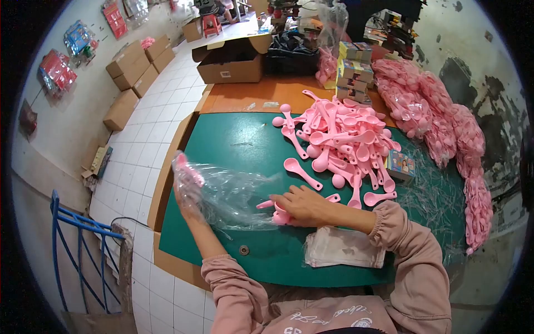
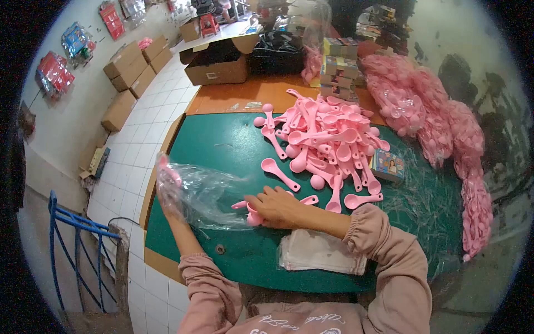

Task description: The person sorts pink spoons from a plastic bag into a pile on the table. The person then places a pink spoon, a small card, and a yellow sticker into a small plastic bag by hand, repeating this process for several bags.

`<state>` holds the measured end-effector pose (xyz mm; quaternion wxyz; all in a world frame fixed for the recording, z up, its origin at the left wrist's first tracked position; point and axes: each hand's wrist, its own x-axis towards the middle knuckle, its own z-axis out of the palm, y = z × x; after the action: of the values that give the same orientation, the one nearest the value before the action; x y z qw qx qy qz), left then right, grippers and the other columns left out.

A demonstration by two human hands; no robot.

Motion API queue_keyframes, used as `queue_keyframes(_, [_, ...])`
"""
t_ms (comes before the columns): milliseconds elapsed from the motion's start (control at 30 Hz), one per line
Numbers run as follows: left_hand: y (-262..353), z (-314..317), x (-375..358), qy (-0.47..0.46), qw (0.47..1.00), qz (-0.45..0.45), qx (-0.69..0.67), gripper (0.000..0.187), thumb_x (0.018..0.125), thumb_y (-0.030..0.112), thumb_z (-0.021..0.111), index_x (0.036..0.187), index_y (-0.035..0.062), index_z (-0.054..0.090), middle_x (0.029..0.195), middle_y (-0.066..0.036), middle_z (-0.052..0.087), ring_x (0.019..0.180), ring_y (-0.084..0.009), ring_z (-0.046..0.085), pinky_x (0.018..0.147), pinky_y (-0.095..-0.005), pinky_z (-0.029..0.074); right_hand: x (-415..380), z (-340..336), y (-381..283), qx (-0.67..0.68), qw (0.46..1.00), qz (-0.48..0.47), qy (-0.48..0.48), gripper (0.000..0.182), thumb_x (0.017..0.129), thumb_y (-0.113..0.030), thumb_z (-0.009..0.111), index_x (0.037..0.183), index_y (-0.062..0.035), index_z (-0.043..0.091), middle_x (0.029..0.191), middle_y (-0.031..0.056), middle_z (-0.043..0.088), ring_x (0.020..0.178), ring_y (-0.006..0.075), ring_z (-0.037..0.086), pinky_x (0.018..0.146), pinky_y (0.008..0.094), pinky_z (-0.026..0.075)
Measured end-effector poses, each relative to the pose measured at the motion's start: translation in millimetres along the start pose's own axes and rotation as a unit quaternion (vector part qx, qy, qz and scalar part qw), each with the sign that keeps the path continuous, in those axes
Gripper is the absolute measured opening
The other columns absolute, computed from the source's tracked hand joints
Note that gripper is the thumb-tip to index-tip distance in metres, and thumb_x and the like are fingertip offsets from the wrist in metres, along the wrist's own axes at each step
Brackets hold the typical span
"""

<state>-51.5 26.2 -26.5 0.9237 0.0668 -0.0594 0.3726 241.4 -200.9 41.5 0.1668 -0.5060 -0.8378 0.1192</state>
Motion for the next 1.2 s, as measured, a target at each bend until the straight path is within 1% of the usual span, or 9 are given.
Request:
queue_keyframes(233, [-72.8,65.8,-7.6,0.172,0.467,0.466,0.731,0.042,0.093,0.034,0.039,0.123,0.0056,0.047,0.077,0.001,0.045,0.066,-0.0084,0.043,0.062,-0.025,0.037,-4.1,0.1,33.9,-0.199,0.958,0.108,0.177,0.025,0.074,-0.012,0.053,0.099,-0.008,0.049,0.083,0.0087,0.056,0.081,0.0242,0.051,0.072,0.0393,0.036])
queue_keyframes(267, [-67.7,58.6,-6.8,0.19,0.59,0.45,0.643,0.048,0.091,0.037,0.042,0.126,0.005,0.043,0.072,0.004,0.038,0.064,-0.0073,0.036,0.062,-0.0221,0.032,-3.9,-0.4,37.9,-0.199,0.956,0.146,0.16,0.038,0.073,-0.017,0.057,0.108,-0.0058,0.047,0.092,0.0121,0.054,0.089,0.0258,0.05,0.078,0.0434,0.035])
queue_keyframes(567, [-70.6,58.8,-5.2,0.138,0.518,0.455,0.711,0.047,0.088,0.031,0.048,0.125,0.0023,0.043,0.071,0.005,0.037,0.065,-0.0065,0.036,0.06,-0.021,0.03,-17.3,1.9,33.6,-0.177,0.972,0.087,0.127,0.059,0.075,-0.026,0.059,0.13,-0.0235,0.037,0.125,0.0153,0.037,0.122,0.0304,0.033,0.098,0.0673,0.009])
queue_keyframes(633, [-69.1,56.9,-11.8,0.14,0.544,0.39,0.729,0.071,0.084,0.051,0.049,0.133,0.0031,0.033,0.129,-0.015,0.04,0.119,-0.0249,0.038,0.1,-0.0379,0.029,-22.2,6.7,56.2,-0.401,0.906,0.007,0.138,0.044,0.079,-0.026,0.049,0.123,-0.0251,0.045,0.118,0.016,0.045,0.118,0.031,0.039,0.101,0.0646,0.01])
queue_keyframes(767, [-49.0,34.1,-10.9,0.147,0.535,0.368,0.746,0.07,0.084,0.05,0.049,0.133,0.0031,0.032,0.133,-0.016,0.038,0.123,-0.0255,0.034,0.102,-0.0381,0.026,-25.7,-25.6,82.1,-0.417,0.903,-0.017,0.101,0.041,0.082,-0.023,0.042,0.123,-0.0265,0.046,0.124,0.0118,0.045,0.122,0.0279,0.036,0.102,0.0646,0.003])
queue_keyframes(833, [-59.8,43.6,-2.6,0.109,0.466,0.437,0.761,0.052,0.088,0.034,0.047,0.129,0.0022,0.038,0.07,0.005,0.038,0.064,-0.006,0.035,0.058,-0.0205,0.029,-27.5,-24.4,95.6,-0.403,0.911,-0.012,0.085,0.043,0.083,-0.022,0.043,0.125,-0.0305,0.044,0.131,0.0099,0.038,0.126,0.0266,0.031,0.102,0.0647,0.0])
queue_keyframes(1067, [-53.1,31.0,0.3,0.136,0.535,0.416,0.723,0.043,0.09,0.034,0.045,0.121,0.0034,0.044,0.067,0.005,0.038,0.059,-0.0049,0.034,0.055,-0.0173,0.026,-31.8,-29.1,112.0,-0.421,0.901,-0.007,0.109,0.05,0.08,-0.024,0.049,0.127,-0.0379,0.04,0.134,0.0043,0.036,0.124,0.0228,0.033,0.102,0.064,0.0])
queue_keyframes(1133, [-59.5,40.7,2.5,0.221,0.696,0.374,0.571,0.034,0.091,0.033,0.044,0.108,0.0044,0.05,0.064,0.005,0.038,0.059,-0.0046,0.036,0.054,-0.0179,0.027,-29.7,-29.7,125.1,-0.411,0.905,-0.015,0.111,0.05,0.079,-0.024,0.049,0.126,-0.0386,0.041,0.134,0.004,0.036,0.124,0.0225,0.034,0.103,0.064,0.0])
queue_keyframes(1200, [-75.2,54.3,3.5,0.168,0.604,0.427,0.651,0.03,0.091,0.031,0.043,0.102,0.005,0.051,0.062,0.005,0.038,0.059,-0.0044,0.036,0.054,-0.0182,0.027,-26.6,-35.4,128.6,-0.432,0.891,-0.039,0.136,0.043,0.083,-0.026,0.044,0.123,-0.0414,0.041,0.129,0.0028,0.041,0.114,0.0229,0.044,0.103,0.0634,0.003])
